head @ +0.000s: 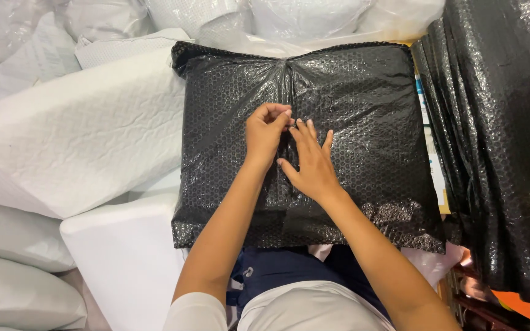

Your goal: Wrapping foam blocks in black bubble wrap and securing them with tape

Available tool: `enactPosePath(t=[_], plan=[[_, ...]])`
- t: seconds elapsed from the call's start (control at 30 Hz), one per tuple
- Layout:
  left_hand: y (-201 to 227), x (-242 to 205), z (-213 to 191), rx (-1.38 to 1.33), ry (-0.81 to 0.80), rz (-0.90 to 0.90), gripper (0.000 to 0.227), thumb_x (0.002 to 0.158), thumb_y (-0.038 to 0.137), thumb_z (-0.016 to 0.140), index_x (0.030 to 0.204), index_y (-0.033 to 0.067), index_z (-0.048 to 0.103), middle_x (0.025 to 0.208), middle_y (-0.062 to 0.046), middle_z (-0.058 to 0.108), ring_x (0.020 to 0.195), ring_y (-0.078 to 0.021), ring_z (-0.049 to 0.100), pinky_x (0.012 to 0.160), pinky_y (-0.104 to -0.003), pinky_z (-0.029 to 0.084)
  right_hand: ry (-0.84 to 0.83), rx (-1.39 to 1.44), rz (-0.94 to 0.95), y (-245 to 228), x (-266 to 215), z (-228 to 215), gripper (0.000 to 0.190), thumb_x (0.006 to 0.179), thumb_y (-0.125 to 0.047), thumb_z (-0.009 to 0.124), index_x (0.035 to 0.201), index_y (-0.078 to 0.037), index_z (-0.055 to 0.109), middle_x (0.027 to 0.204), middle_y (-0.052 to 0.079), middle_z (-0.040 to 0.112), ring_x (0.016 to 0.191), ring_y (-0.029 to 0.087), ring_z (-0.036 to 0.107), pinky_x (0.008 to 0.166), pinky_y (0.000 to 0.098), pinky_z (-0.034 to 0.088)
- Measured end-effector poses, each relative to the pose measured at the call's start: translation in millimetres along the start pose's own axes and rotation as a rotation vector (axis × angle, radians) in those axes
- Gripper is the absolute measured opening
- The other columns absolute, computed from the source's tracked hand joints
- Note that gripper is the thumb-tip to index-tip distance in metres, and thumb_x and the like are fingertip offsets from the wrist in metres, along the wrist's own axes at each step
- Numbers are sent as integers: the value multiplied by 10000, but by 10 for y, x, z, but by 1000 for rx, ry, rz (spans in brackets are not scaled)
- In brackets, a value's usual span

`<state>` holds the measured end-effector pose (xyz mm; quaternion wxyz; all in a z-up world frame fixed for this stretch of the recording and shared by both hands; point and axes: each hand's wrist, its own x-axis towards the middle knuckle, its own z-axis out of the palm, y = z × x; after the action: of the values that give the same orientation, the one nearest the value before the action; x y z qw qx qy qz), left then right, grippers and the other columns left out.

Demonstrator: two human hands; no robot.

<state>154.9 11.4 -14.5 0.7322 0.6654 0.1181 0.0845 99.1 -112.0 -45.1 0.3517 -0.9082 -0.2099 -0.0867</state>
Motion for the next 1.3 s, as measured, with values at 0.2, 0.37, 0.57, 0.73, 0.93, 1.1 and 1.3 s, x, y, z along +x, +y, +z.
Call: enactPosePath(t=[0.2, 0.37, 0.57, 0.73, 0.93, 1.1, 1.3], plan=[[-135, 66, -3, 43, 21, 60, 120, 771, 115, 825, 884, 97, 789, 1040, -40, 713, 723, -98, 670, 624, -222, 553, 246, 243, 67, 207, -39, -23, 432, 960, -59, 604, 1380, -76, 504, 1481, 139, 553, 1457, 353, 424, 1229, 541, 195], [-271, 122, 44, 73, 27, 24, 120, 788, 135, 814, 901, 102, 793, 841, 7, 690, 673, -59, 599, 577, -196, 511, 181, 106, 34, 227, -49, 66, 384, 957, -98, 630, 1334, -72, 562, 1382, 132, 608, 1462, 363, 427, 1237, 565, 121], [-318, 151, 65, 101, 60, 16, 116, 778, 111, 798, 892, 96, 782, 726, 4, 646, 611, -66, 569, 540, -203, 481, 112, 9, -21, 247, -68, 106, 340, 970, -122, 607, 1304, -61, 600, 1297, 173, 676, 1474, 406, 395, 1218, 623, 84], [-285, 119, 108, 116, 72, 5, 115, 769, 111, 806, 882, 101, 782, 694, 3, 624, 559, -73, 564, 510, -208, 459, 92, -39, -46, 244, -70, 96, 306, 957, -145, 615, 1254, -76, 619, 1281, 176, 699, 1465, 409, 416, 1193, 670, 108], [-337, 116, 186, 375, 152, -35, 165, 711, 216, 853, 862, 179, 797, 709, 29, 713, 699, -139, 699, 667, -290, 558, 70, -51, -51, 225, -74, 97, 290, 961, -172, 620, 1222, -46, 633, 1282, 204, 697, 1463, 419, 416, 1178, 705, 85], [-336, 81, 241, 536, 223, -40, 150, 714, 248, 848, 838, 203, 775, 739, 48, 747, 794, -183, 747, 742, -330, 582, 69, -66, -65, 186, -62, 48, 314, 936, -150, 630, 1226, -31, 643, 1270, 210, 700, 1459, 420, 424, 1172, 714, 99], [-332, 62, 257, 578, 256, 19, 165, 721, 160, 842, 847, 159, 736, 768, 4, 754, 832, -250, 750, 764, -386, 584, 57, -56, -50, 169, -57, 28, 338, 914, -132, 627, 1238, -38, 644, 1301, 193, 689, 1462, 401, 423, 1176, 715, 107]])
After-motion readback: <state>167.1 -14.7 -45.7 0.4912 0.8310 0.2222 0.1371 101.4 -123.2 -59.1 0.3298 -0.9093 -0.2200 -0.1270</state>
